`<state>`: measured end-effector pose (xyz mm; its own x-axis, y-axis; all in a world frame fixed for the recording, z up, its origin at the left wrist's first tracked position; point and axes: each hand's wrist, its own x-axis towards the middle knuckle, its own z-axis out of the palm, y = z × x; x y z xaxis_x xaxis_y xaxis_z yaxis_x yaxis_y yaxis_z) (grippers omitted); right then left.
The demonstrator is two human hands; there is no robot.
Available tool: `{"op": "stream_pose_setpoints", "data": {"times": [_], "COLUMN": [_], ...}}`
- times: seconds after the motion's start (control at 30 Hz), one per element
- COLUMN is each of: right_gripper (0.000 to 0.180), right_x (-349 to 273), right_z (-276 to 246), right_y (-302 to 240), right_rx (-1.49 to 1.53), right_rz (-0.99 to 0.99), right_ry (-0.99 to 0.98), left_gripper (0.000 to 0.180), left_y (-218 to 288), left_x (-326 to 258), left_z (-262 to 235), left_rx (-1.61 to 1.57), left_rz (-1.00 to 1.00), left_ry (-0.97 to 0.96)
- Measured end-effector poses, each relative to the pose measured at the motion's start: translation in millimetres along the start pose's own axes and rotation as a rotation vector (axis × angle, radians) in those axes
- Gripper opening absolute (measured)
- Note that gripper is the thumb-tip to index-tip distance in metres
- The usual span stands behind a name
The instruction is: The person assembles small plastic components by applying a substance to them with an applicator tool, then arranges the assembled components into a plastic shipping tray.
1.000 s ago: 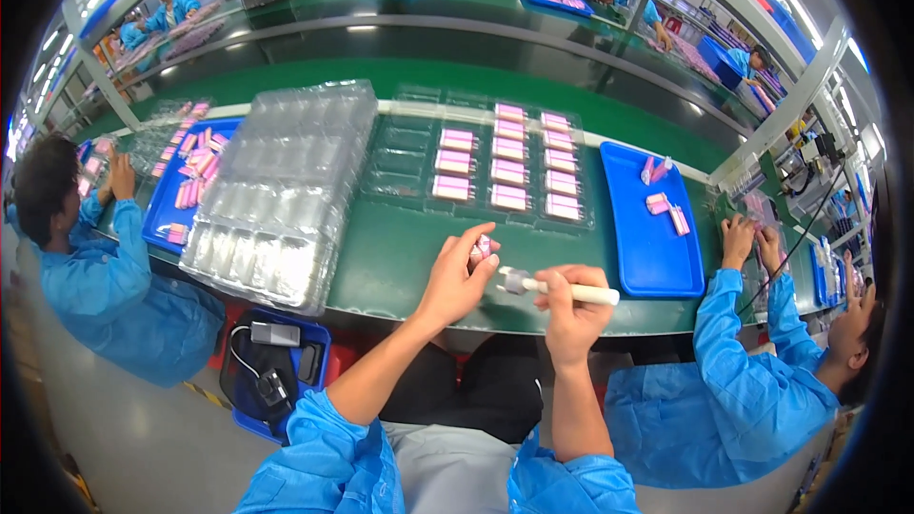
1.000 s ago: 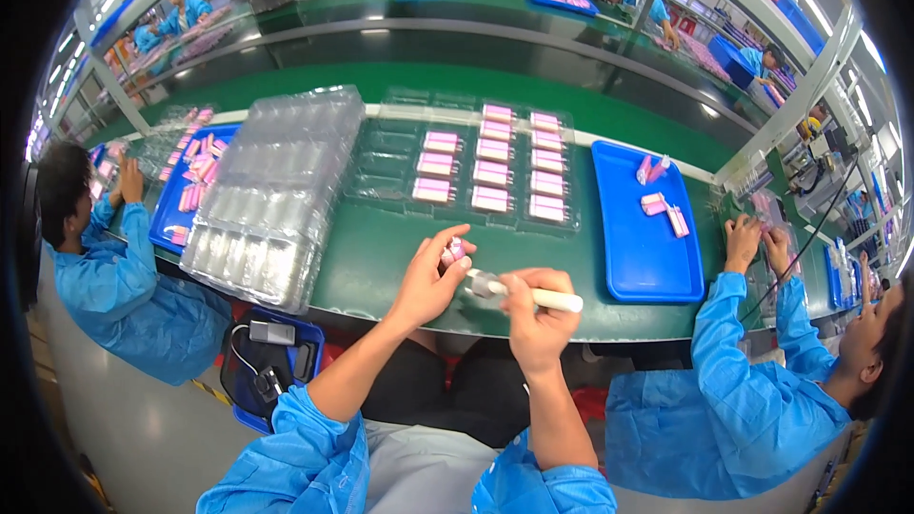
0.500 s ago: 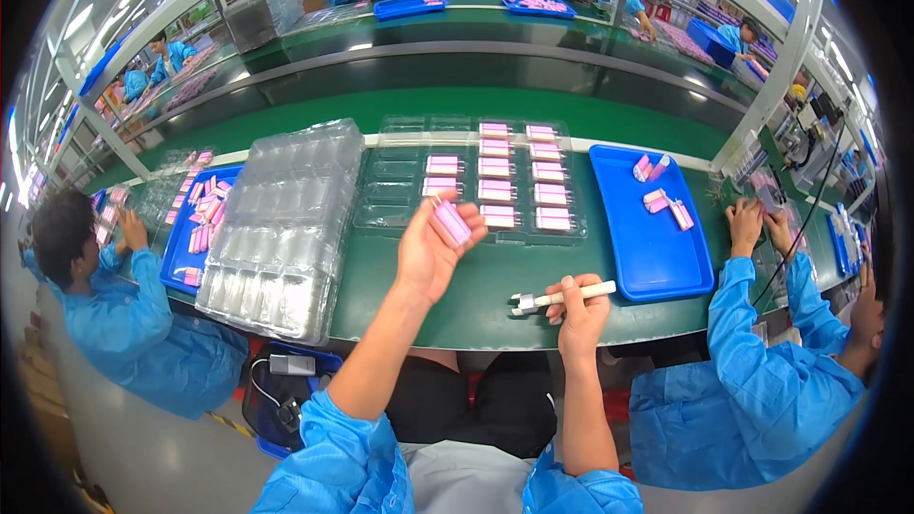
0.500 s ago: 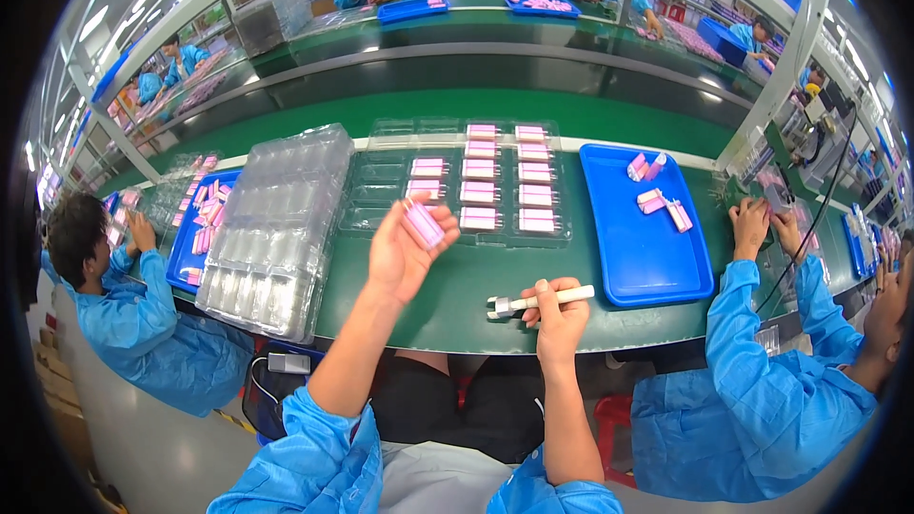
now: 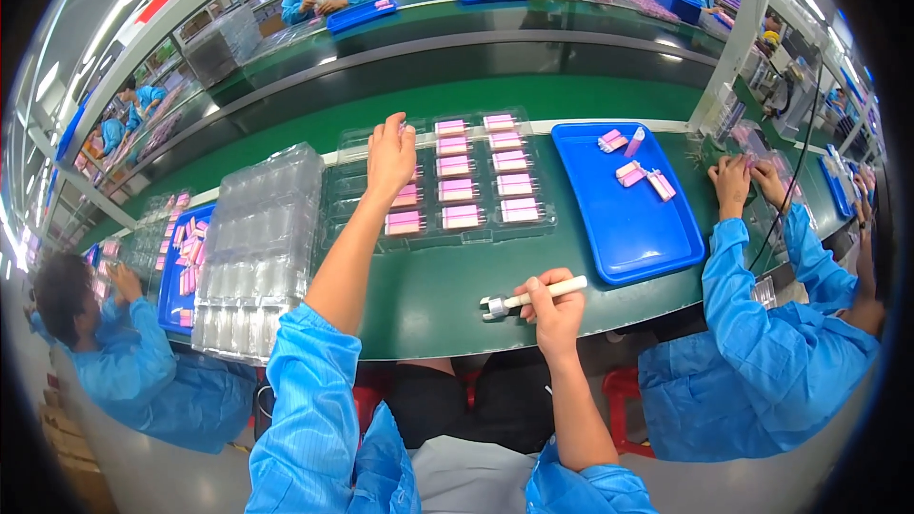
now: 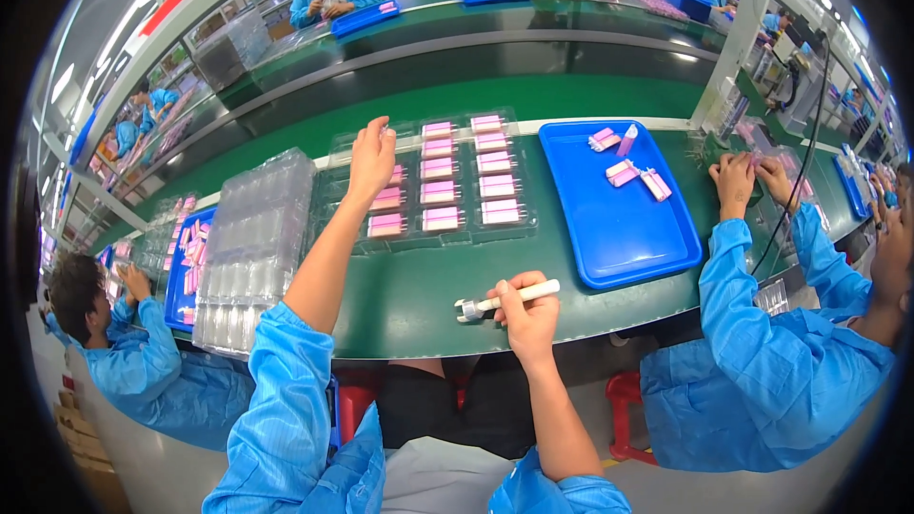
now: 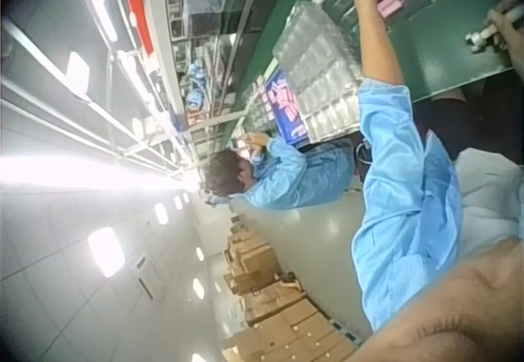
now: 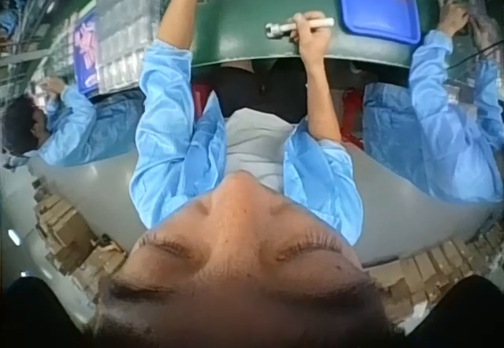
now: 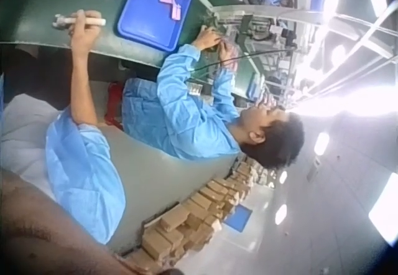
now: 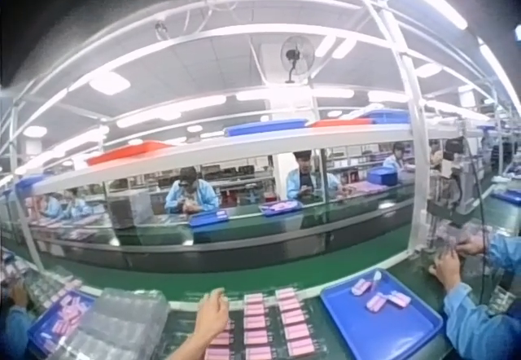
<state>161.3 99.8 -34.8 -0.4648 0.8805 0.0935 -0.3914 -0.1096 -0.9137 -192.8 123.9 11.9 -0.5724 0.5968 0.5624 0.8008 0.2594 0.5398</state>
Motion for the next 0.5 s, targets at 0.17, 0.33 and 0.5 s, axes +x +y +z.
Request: {"op": "stream_pose_setpoints", "data": {"times": [0.17,0.33,0.5], "right_gripper": [0.014,0.014,0.012], "right_x": [0,0,0], "right_z": [-1,-3,2], "right_y": [1,-1,0], "right_rx": [-0.007,0.018,0.024], "right_rz": [-0.006,-0.013,0.017], "right_ry": [-0.007,-0.007,-0.030], "left_gripper": [0.062,0.069,0.069], "left_y": [-24,-16,9], "left_x": [-11,-13,-19], "left_z": [21,26,34], "left_rx": [0.479,0.504,0.442], "left_rz": [-0.007,-0.030,0.053], "left_ry": [-0.381,-0.436,-0.317]}}
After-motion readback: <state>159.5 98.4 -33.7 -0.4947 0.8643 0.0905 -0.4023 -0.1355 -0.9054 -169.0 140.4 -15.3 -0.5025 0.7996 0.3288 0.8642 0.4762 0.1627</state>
